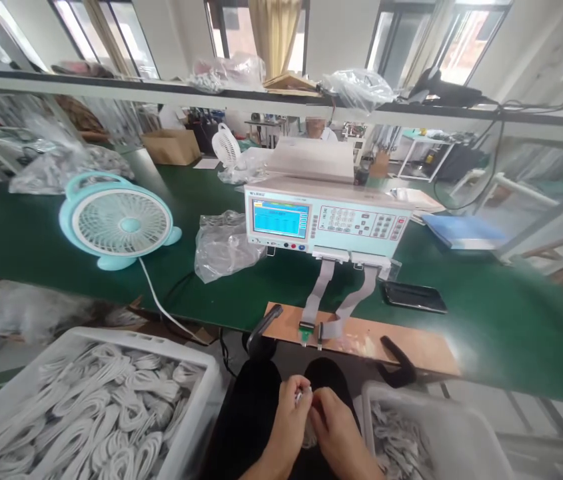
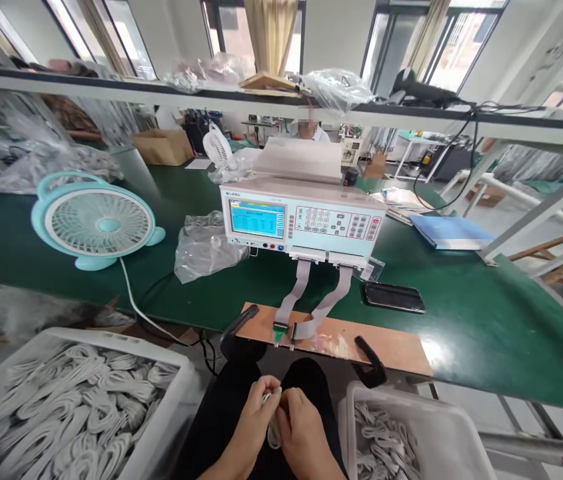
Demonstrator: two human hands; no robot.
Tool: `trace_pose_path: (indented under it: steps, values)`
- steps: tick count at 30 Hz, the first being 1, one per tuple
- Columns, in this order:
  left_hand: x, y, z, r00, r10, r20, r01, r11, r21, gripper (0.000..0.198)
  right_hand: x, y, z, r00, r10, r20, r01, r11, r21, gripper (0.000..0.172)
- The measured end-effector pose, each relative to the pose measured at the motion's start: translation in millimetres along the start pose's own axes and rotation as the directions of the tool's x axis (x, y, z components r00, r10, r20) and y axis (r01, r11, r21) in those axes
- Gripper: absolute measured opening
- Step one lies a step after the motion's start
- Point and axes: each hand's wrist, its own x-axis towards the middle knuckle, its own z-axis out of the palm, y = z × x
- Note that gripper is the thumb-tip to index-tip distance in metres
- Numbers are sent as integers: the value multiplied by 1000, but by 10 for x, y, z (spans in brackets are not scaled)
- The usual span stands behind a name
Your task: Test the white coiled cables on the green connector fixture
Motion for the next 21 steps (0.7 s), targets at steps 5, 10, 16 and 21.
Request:
trace_pose_path:
  steps: [5,10,16,21]
  values:
    - [-16,-57,-30,986,167,1,-167,981,100,14,21,19,26,1000,3,23,-4,1000,15,11]
    - [58,59,-99,982,188,36,-190,977,96,24,91,80,-10,998,9,-54,-2,992,124,11]
    - [204,313,-162,969,159,188,-149,987,-68,16,346,48,-86,970,197,-143,-109,877,467,17]
    - [354,368,-144,969,109,224,-90,992,-91,17,536,18,-77,944,319,-83,-184,719,671,24]
